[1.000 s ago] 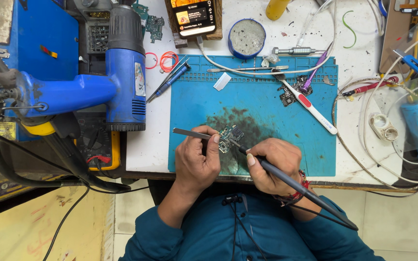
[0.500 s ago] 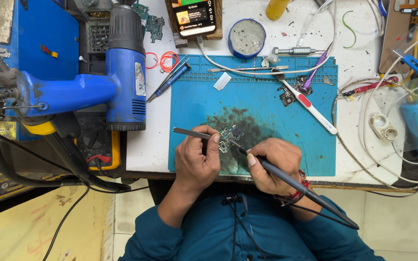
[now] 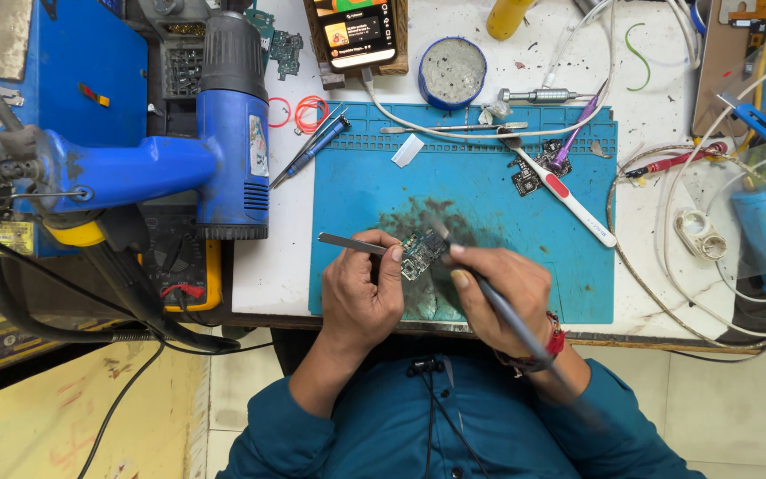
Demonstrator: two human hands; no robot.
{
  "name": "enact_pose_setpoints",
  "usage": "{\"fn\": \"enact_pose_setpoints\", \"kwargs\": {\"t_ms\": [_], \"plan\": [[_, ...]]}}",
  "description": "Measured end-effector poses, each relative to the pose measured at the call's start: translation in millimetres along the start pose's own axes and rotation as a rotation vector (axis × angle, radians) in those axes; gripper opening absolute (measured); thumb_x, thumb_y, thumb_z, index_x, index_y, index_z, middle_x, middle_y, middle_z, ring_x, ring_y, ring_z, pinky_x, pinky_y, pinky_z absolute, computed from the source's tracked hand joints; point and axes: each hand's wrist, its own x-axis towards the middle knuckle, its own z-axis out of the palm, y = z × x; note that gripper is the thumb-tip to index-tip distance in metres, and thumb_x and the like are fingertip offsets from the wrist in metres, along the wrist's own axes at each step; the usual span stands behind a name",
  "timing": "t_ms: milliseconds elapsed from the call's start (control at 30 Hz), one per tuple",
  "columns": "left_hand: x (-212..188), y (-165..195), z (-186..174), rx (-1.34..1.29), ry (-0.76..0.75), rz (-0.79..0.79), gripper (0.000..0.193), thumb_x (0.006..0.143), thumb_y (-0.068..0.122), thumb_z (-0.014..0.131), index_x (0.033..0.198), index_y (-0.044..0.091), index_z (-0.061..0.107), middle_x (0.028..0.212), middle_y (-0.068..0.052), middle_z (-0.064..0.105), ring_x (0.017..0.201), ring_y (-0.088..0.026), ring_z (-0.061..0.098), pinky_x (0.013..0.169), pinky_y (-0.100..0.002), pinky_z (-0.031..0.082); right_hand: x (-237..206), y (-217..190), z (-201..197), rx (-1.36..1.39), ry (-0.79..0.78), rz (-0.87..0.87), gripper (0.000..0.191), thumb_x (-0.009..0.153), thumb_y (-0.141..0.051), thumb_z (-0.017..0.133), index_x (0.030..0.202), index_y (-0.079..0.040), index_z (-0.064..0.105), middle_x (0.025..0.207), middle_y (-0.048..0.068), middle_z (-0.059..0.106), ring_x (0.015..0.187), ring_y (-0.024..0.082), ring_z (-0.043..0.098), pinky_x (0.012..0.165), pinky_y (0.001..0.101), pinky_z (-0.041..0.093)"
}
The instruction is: The person solders components on a small circuit board, holding the board with one hand and a soldering iron with the other while working over a silicone mat. They then apply liquid flux from a yellow squeeze bottle onto the board and scrub it with a toothbrush.
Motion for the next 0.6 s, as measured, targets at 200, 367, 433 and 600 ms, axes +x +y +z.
{"fn": "enact_pose_setpoints", "kwargs": {"t_ms": [200,367,433,600], "plan": [[4,0,-7,0.000,0.004,0.010,0.007,0.100,0.009,0.066,0.101,0.002,0.064,0.071,-0.007,0.066,0.055,-0.017,0.064,0.051,-0.031,0.048,19,-12,10,-0.213,-0.141,-0.073,0.036,0.084,-0.003,0.074,0.120,-0.005,0.068,0.099,0.011,0.073,0.089,0.029,0.069,0.080,0.0400,0.053],[4,-1,-10,-0.006,0.011,-0.014,0.006,0.100,0.008,0.066,0.101,0.002,0.064,0.071,-0.007,0.066,0.055,-0.017,0.064,0.051,-0.031,0.048,19,-15,12,-0.218,-0.120,-0.043,0.035,0.083,-0.006,0.075,0.117,-0.006,0.066,0.097,0.010,0.071,0.084,0.029,0.067,0.078,0.0402,0.053],[3,-2,-11,0.001,0.016,0.008,0.007,0.101,0.008,0.065,0.102,0.002,0.064,0.073,-0.008,0.067,0.057,-0.018,0.065,0.052,-0.031,0.049,13,-14,14,-0.229,-0.096,-0.025,0.033,0.086,-0.009,0.077,0.116,-0.005,0.066,0.097,0.010,0.073,0.080,0.028,0.067,0.073,0.0389,0.053],[-1,-4,-11,0.009,0.009,0.008,0.007,0.101,0.009,0.066,0.102,0.002,0.064,0.075,-0.008,0.068,0.058,-0.018,0.065,0.053,-0.031,0.049,-3,-4,18,-0.029,0.022,0.105,0.040,0.096,-0.019,0.076,0.122,0.004,0.058,0.098,0.012,0.072,0.073,0.022,0.068,0.068,0.0325,0.054]]}}
